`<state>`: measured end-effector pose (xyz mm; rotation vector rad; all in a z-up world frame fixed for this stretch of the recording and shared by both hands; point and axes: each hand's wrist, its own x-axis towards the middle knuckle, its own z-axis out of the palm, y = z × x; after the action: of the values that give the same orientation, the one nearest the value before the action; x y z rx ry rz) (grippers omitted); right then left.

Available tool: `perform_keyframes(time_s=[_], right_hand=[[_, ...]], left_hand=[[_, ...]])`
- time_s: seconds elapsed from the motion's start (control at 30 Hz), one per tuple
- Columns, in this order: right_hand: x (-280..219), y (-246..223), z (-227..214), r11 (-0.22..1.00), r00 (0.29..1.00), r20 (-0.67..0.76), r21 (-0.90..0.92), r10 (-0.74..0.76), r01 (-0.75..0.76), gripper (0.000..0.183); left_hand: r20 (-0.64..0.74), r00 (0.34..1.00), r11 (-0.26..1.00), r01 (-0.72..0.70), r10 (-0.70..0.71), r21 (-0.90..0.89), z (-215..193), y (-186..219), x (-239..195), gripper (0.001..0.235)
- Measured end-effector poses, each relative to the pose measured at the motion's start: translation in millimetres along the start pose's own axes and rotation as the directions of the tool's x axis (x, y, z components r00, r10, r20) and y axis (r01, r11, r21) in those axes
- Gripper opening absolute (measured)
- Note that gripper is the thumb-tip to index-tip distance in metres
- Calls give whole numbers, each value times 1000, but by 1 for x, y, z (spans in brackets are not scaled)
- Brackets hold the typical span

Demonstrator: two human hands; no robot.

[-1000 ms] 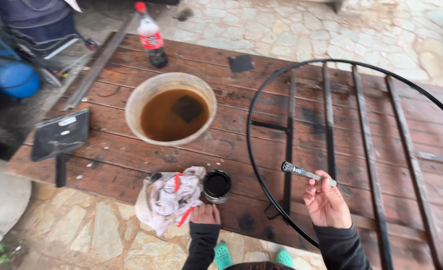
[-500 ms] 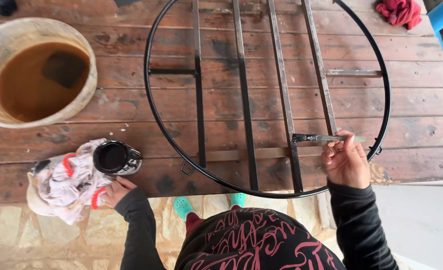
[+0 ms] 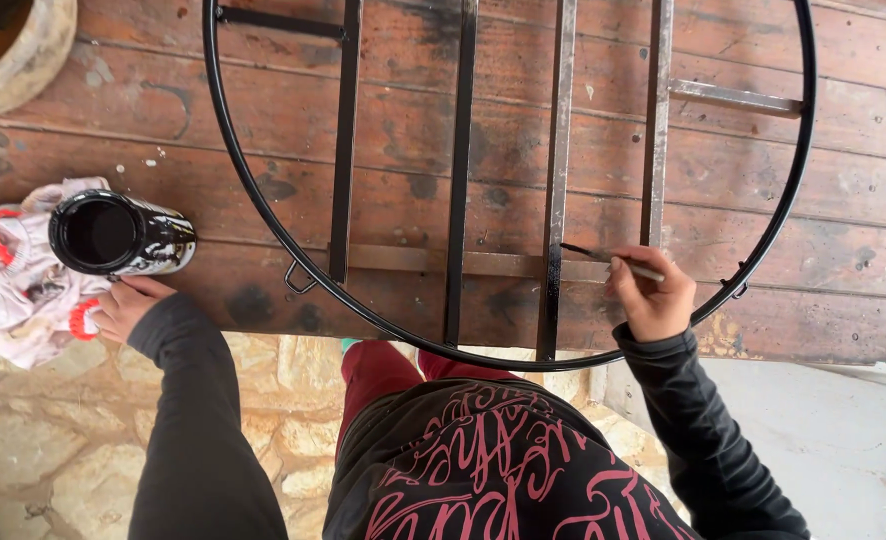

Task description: Painting a circular metal frame with black paint using a small brush

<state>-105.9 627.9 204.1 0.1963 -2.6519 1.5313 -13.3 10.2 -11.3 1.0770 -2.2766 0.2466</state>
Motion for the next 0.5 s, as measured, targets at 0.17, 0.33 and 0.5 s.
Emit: perform_keyframes(time_s=[0.17, 0.33, 0.5], right_hand=[[-11, 16, 19, 919, 981, -35, -358, -191, 166, 4], [-32, 23, 19, 824, 960, 109, -496, -256, 276, 3], [-42, -6, 2, 950, 982, 185, -302, -24, 80, 11]], left_hand=[[3, 1000, 999, -31, 31, 10, 9, -9, -2, 23], [15, 998, 998, -56, 56, 2, 14, -13, -4, 26], [35, 997, 998, -65, 66, -17, 15, -15, -3, 22]])
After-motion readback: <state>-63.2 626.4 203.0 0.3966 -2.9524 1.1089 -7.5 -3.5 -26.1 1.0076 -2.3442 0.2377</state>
